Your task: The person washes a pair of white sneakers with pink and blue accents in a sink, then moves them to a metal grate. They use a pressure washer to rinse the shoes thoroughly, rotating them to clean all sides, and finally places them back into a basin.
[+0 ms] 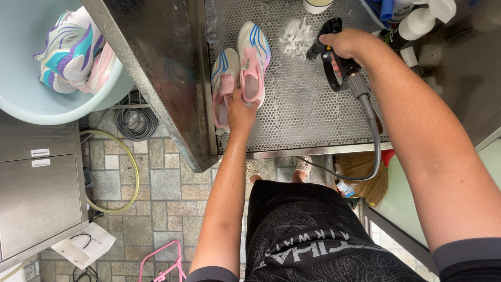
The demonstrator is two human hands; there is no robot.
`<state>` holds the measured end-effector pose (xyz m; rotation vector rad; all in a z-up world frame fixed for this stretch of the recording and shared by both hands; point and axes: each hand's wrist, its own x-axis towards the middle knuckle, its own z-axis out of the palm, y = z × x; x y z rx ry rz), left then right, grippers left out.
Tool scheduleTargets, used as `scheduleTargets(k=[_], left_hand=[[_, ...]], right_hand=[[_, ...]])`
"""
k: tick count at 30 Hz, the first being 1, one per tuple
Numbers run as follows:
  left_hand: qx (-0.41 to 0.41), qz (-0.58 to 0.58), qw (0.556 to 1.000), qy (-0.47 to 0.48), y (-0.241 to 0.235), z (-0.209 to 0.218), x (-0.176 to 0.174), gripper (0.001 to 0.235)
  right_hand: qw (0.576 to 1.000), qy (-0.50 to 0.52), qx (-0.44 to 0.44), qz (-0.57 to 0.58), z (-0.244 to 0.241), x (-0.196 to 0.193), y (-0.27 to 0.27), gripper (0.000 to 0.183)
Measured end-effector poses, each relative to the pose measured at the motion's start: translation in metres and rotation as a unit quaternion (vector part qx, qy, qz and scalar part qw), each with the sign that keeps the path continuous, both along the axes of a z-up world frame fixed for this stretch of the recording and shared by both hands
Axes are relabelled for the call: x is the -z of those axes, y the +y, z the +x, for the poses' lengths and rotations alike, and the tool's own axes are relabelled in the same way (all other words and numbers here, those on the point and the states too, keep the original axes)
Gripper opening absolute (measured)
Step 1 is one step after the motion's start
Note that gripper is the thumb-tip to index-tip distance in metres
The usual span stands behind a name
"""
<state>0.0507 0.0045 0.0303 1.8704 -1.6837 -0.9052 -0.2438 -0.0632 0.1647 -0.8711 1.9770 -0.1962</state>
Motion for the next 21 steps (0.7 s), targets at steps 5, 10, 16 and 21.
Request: scheduleTargets(k=[5, 10, 16, 21], left_hand=[[-0.018, 0.046, 0.999, 0.012, 0.0007, -0.0016, -0.0105, 0.057], [-0.019, 0.027, 0.999, 0.013, 0.0011, -0.0018, -0.0060, 0.057], [-0.015, 0.018, 1.000, 0.010, 0.0009, -0.0009, -0.0034, 0.055], [-0.020, 0.030, 0.999, 0.008, 0.0005, -0.0010, -0.0047, 0.056]], right_hand=[[1.000, -0.003, 0.001, 0.004, -0.0016, 0.0018, -0.0022, 0.056], [1.000, 0.002, 0.000, 0.001, -0.0012, 0.0003, -0.0017, 0.056], [1.000, -0.006, 0.001, 0.002, -0.0024, 0.0006, -0.0027, 0.055], [1.000, -0.007, -0.003, 0.000, -0.0049, 0.0077, -0.0063, 0.056]])
